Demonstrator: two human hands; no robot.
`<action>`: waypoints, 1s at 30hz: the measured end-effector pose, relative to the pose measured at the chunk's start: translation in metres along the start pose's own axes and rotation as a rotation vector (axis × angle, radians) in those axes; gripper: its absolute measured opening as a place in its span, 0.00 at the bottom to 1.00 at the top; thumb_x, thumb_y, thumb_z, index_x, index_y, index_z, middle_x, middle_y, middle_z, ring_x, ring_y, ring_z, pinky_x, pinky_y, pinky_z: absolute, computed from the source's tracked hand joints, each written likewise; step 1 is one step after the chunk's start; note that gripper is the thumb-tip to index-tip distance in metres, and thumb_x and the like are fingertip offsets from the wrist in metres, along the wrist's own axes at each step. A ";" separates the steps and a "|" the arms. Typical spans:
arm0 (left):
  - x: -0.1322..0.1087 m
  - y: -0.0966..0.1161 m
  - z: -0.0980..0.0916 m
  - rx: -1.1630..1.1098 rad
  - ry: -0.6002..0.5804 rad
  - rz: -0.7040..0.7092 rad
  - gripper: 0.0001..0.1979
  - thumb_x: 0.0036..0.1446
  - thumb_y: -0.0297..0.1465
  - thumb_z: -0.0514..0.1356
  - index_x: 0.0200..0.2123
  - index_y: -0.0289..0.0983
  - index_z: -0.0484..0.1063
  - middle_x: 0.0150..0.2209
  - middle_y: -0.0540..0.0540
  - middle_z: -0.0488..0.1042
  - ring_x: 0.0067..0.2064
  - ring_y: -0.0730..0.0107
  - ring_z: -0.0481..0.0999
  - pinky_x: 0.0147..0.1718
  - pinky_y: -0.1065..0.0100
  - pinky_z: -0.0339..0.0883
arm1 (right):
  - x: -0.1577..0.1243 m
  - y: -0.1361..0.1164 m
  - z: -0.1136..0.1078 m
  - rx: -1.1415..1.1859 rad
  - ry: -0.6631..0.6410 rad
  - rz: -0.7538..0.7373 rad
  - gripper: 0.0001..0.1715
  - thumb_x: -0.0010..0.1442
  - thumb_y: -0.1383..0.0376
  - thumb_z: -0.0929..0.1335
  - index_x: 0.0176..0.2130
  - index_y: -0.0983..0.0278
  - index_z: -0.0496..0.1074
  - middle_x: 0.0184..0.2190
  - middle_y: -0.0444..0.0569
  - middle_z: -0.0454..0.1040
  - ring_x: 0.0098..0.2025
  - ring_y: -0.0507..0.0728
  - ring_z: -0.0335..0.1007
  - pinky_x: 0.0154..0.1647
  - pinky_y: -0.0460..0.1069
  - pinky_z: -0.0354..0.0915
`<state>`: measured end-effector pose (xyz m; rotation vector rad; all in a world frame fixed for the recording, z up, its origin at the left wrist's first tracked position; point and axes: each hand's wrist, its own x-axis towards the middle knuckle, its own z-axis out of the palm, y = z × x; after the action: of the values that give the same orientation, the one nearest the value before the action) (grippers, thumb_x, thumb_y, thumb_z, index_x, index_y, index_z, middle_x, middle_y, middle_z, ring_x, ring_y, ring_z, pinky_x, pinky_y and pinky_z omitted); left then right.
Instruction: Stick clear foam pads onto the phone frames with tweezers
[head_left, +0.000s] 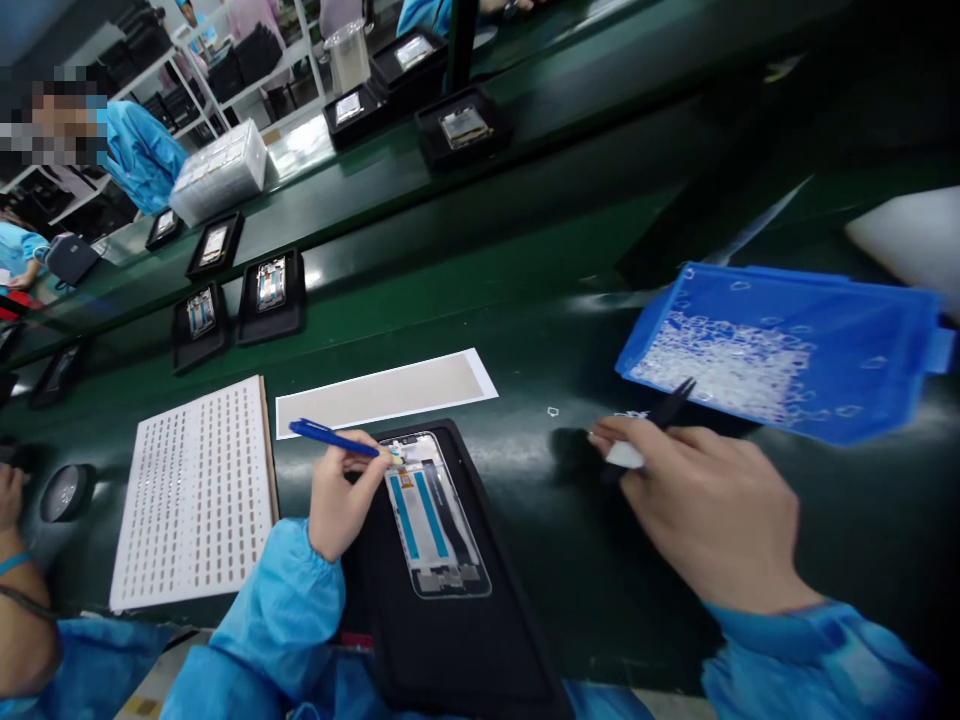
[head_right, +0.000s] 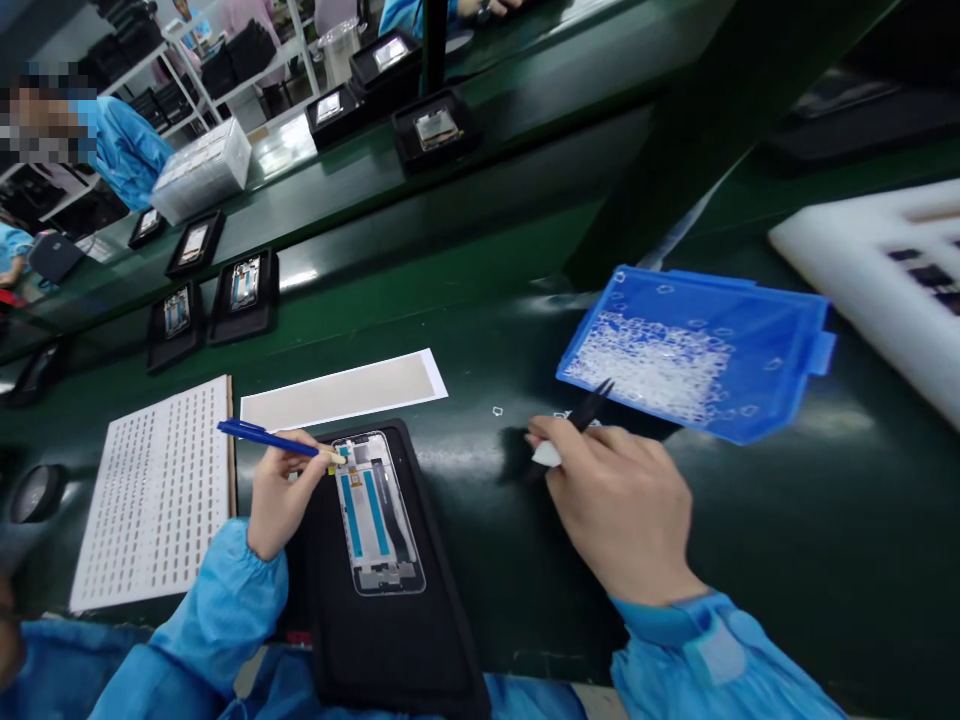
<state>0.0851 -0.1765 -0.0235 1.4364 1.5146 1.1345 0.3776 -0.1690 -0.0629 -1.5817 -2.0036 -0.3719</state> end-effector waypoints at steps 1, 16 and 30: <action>0.003 -0.001 0.003 0.048 -0.017 0.030 0.07 0.56 0.33 0.63 0.35 0.36 0.69 0.33 0.47 0.78 0.35 0.68 0.81 0.31 0.72 0.74 | 0.003 -0.006 0.000 0.043 0.013 0.026 0.14 0.68 0.64 0.60 0.37 0.65 0.72 0.23 0.51 0.65 0.28 0.61 0.64 0.28 0.53 0.56; 0.014 -0.012 0.012 0.151 -0.042 0.056 0.05 0.56 0.31 0.62 0.36 0.37 0.70 0.34 0.47 0.79 0.36 0.68 0.81 0.31 0.73 0.73 | 0.034 -0.095 0.036 0.481 -0.091 -0.087 0.13 0.67 0.70 0.60 0.42 0.68 0.72 0.27 0.51 0.68 0.33 0.60 0.61 0.32 0.51 0.54; 0.000 -0.014 0.010 0.170 -0.118 0.049 0.07 0.58 0.33 0.62 0.38 0.37 0.70 0.37 0.44 0.79 0.37 0.66 0.81 0.33 0.70 0.75 | 0.013 -0.100 0.027 0.594 -0.250 -0.121 0.24 0.54 0.77 0.60 0.50 0.67 0.68 0.33 0.53 0.70 0.37 0.63 0.60 0.33 0.52 0.54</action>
<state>0.0900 -0.1746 -0.0402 1.6333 1.5299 0.9500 0.2730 -0.1709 -0.0649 -1.1729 -2.1292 0.3715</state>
